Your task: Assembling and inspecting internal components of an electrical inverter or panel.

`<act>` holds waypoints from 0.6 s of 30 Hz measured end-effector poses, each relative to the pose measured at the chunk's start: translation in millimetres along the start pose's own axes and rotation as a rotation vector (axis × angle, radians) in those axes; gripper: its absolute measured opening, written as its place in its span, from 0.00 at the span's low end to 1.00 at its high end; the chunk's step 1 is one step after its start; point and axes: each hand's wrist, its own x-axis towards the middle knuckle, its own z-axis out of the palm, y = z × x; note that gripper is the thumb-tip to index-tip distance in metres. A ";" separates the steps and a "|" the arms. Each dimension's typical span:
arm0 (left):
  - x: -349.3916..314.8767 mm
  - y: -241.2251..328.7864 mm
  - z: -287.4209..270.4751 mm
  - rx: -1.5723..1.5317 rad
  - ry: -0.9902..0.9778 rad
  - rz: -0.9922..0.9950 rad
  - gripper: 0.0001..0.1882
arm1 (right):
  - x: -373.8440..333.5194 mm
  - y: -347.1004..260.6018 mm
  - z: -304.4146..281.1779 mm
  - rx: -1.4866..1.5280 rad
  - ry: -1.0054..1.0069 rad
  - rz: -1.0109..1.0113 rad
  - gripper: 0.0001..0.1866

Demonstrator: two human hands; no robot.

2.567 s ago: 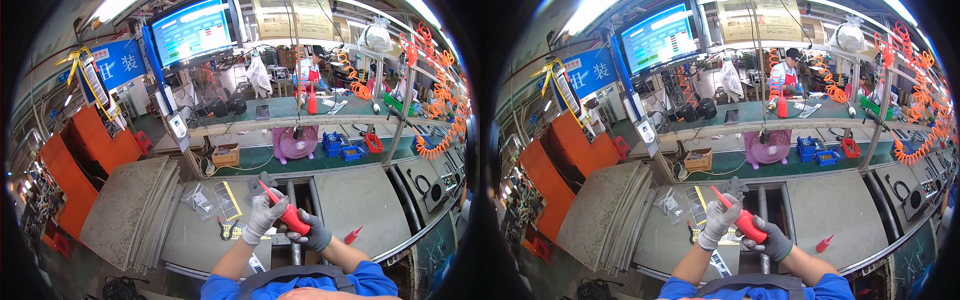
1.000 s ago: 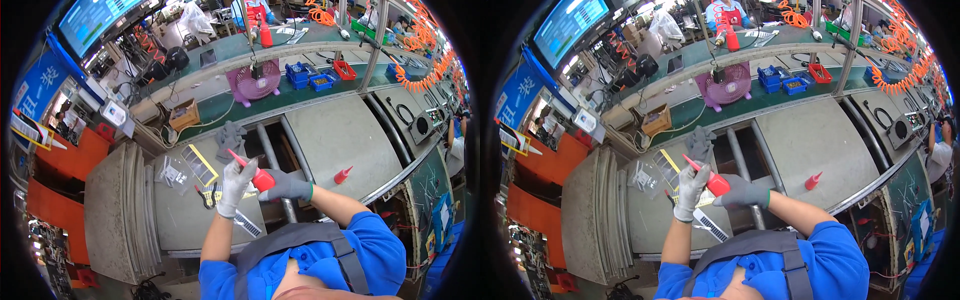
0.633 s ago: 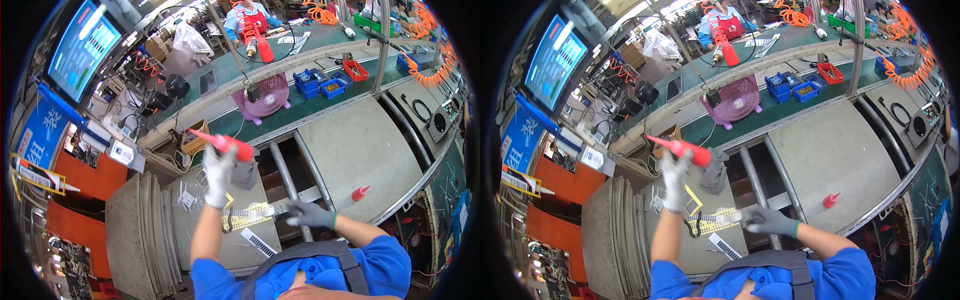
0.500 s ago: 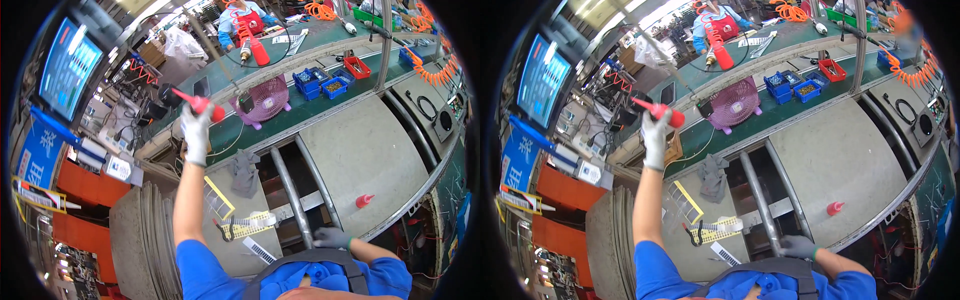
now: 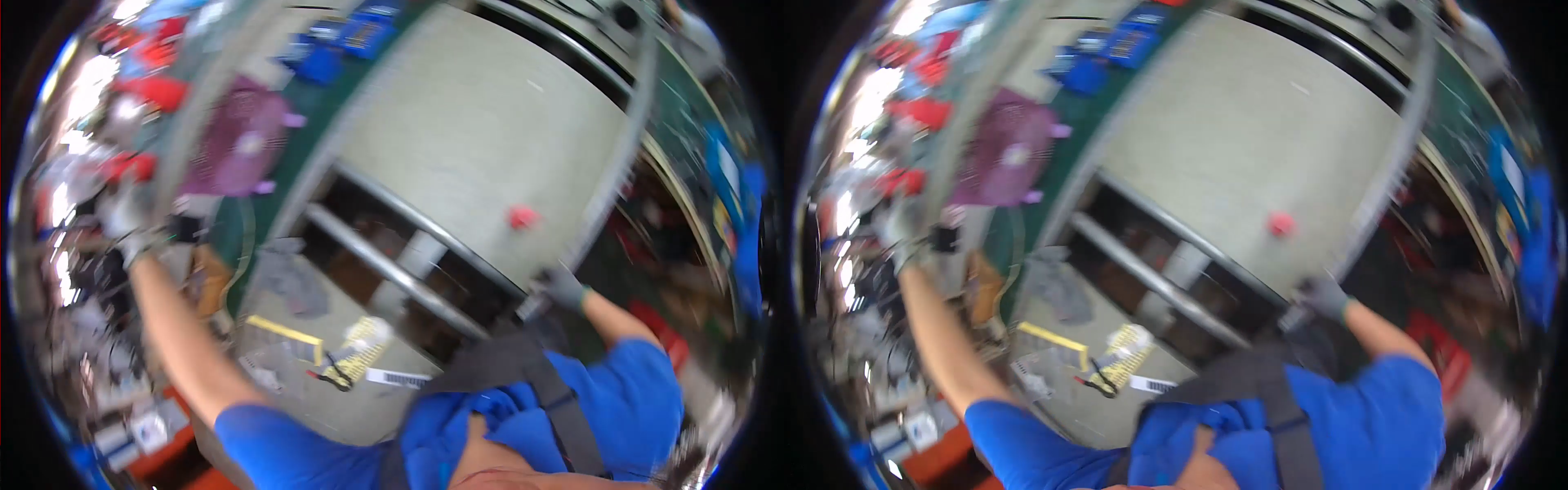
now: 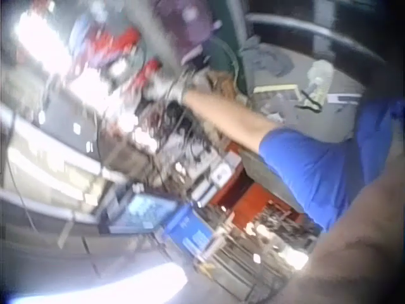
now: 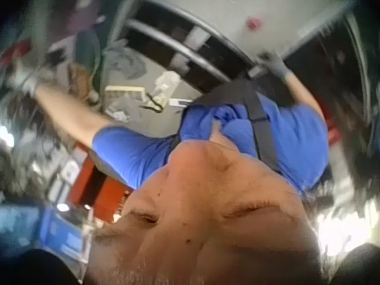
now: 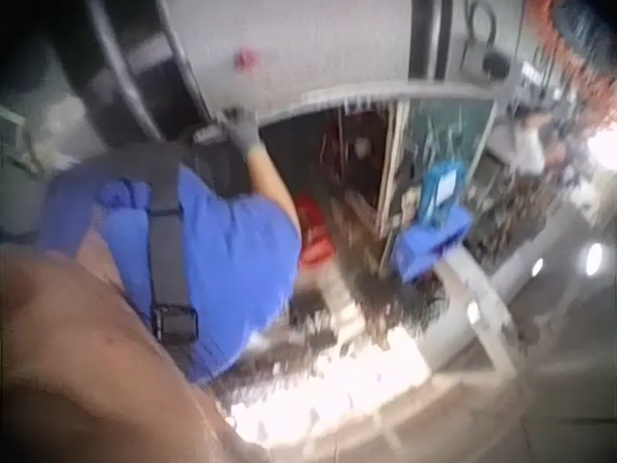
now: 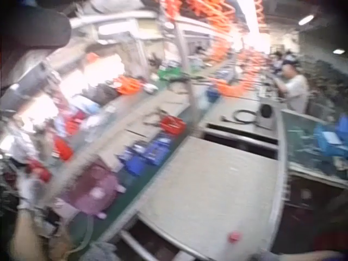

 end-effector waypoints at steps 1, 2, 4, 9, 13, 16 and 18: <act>-39.7 9.2 13.2 -0.027 0.033 0.021 0.21 | -20.4 -35.8 -18.3 0.023 -0.030 0.089 0.26; -71.2 -0.5 22.8 -0.027 0.088 0.022 0.27 | -11.1 -8.1 -13.2 0.009 0.030 0.053 0.24; -178.5 62.2 68.5 0.377 0.357 0.402 0.34 | -17.8 -6.4 -22.3 -0.039 0.153 0.087 0.26; -419.7 29.8 119.4 0.107 0.234 -0.067 0.23 | 6.2 -43.5 -32.8 -0.021 0.649 -0.174 0.41; -580.4 10.5 160.1 -0.015 0.039 -0.501 0.24 | 58.0 -78.7 -25.0 -0.046 0.701 -0.415 0.40; -639.2 58.4 215.7 0.072 -0.281 -0.726 0.23 | 84.5 -82.7 -27.7 0.100 0.588 -0.354 0.25; -636.9 110.5 228.6 -0.062 -0.474 -0.637 0.23 | 77.0 -92.4 -25.3 0.380 0.269 -0.451 0.15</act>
